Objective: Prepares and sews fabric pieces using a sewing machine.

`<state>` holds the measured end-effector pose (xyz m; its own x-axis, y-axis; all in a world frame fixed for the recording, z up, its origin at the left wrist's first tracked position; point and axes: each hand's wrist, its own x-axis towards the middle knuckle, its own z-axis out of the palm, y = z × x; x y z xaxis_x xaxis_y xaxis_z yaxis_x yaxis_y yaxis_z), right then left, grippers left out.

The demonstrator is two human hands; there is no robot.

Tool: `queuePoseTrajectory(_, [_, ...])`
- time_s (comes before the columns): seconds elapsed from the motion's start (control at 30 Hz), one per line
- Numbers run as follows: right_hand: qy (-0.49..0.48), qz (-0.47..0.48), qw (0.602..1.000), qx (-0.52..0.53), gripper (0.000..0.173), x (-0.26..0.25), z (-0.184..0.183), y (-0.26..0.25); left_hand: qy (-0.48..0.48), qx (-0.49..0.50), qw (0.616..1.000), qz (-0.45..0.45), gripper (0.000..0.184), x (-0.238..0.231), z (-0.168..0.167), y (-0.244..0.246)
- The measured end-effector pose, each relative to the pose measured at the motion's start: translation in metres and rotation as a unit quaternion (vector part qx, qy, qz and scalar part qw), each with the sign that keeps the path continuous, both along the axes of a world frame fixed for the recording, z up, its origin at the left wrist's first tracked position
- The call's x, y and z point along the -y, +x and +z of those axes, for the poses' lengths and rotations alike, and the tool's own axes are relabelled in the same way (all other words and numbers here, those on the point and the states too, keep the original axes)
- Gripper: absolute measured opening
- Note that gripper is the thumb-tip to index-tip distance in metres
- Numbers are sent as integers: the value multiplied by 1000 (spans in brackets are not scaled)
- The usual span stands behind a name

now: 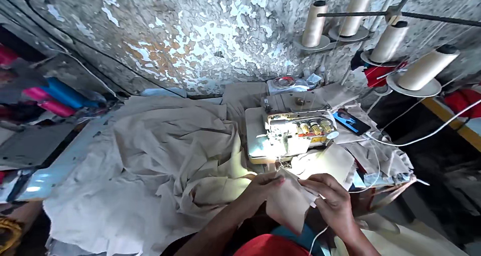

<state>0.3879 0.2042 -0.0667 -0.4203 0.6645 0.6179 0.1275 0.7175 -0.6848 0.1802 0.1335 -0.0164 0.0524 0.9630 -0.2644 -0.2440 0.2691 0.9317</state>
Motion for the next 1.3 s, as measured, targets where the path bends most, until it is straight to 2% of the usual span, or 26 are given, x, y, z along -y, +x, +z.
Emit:
queuePoseTrajectory(0.1, [-14,-2,1000,-3,22,0,-5,1,-3,9,999,41,21,-1,-4,4])
queuePoseTrajectory(0.2, [-72,45,995,-48,19,1,-4,5,39,-33,998,38,12,-1,-10,6])
queuePoseTrajectory(0.23, [-86,66,992,-61,19,1,-3,6,44,-39,998,35,21,-2,-11,7])
queuePoseTrajectory(0.3, [-106,102,986,-72,19,1,-2,7,51,-30,998,17,52,-6,-17,6])
queuePoseTrajectory(0.33, [-112,117,984,-74,19,0,-1,8,70,-28,997,-1,57,-7,-21,5])
queuePoseTrajectory(0.37, [-116,128,982,-74,19,-1,-1,9,98,-31,995,-15,49,-6,-23,4])
queuePoseTrajectory(0.43, [-121,138,981,-69,18,-3,-1,12,132,-61,989,-15,19,-5,-22,6])
queuePoseTrajectory(0.53, [-156,136,977,-47,20,-5,0,20,171,-153,973,28,9,-4,-18,11])
queuePoseTrajectory(0.57, [-169,139,975,-40,22,-7,0,22,194,-218,956,46,12,-4,-19,11])
queuePoseTrajectory(0.67, [-192,158,967,-48,29,-11,-1,28,264,-423,864,66,29,-3,-24,12])
queuePoseTrajectory(0.77, [-191,168,966,-41,44,-10,-1,28,302,-495,811,81,33,-3,-27,15])
queuePoseTrajectory(0.83, [-134,106,985,8,56,-8,1,22,335,-524,778,89,29,-5,-28,19])
queuePoseTrajectory(0.9, [-45,32,997,57,43,-7,5,12,369,-542,748,97,25,-6,-27,20])
queuePoseTrajectory(0.97, [5,14,997,75,26,-8,15,9,383,-549,737,99,30,-7,-24,20])
queuePoseTrajectory(1.1, [53,22,993,100,26,-5,30,8,390,-532,751,44,37,-1,-19,17])
queuePoseTrajectory(1.17, [81,20,989,119,29,-2,35,5,395,-491,776,25,37,0,-21,15])
queuePoseTrajectory(1.2, [94,21,987,127,29,0,37,4,390,-440,809,9,39,1,-24,13])
queuePoseTrajectory(1.27, [91,40,988,122,29,2,43,6,354,-278,891,-62,45,1,-31,7])
queuePoseTrajectory(1.3, [69,59,991,101,28,3,46,9,323,-193,921,-102,40,0,-36,5])
